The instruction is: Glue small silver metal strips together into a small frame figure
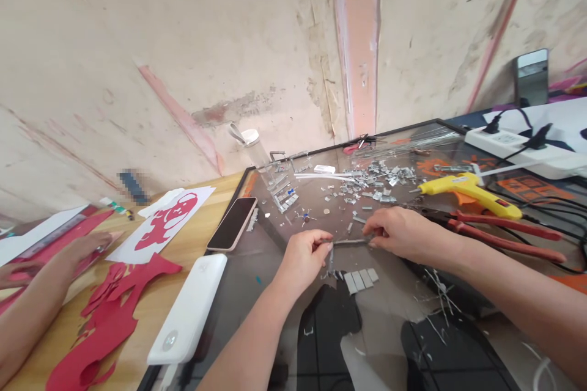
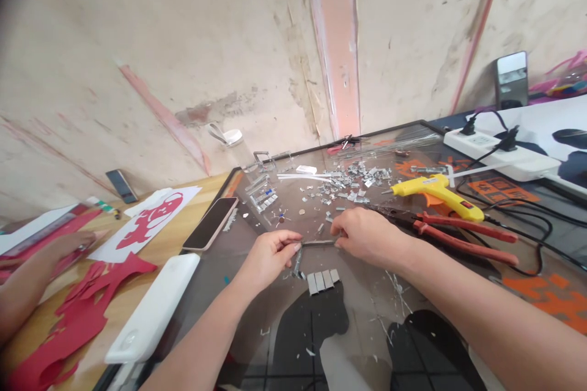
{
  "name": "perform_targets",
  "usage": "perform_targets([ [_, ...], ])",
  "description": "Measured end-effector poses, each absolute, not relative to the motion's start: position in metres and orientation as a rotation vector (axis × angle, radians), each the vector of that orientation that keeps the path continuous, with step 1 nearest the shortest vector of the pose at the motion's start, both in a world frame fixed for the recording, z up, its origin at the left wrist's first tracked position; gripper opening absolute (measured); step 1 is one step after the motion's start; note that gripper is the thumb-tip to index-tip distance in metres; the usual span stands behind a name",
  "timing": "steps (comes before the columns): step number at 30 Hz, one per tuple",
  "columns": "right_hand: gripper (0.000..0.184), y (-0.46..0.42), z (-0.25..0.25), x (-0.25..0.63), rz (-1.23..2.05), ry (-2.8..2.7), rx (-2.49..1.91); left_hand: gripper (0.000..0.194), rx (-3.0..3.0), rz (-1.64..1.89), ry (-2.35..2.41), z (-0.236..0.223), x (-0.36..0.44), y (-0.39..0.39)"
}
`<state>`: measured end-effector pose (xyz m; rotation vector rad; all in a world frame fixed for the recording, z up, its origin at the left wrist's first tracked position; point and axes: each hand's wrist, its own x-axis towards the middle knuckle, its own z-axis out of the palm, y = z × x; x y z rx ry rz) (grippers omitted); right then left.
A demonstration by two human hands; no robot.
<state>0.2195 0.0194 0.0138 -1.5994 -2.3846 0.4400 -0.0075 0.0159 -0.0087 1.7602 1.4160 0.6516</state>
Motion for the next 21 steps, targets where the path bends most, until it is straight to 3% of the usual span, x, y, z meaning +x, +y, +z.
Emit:
perform_targets([
  [21,0.022,0.019,0.003,0.207,0.387,-2.448,-1.508,0.018,1.786,0.675,1.444,-0.015,-0.006,0.018],
])
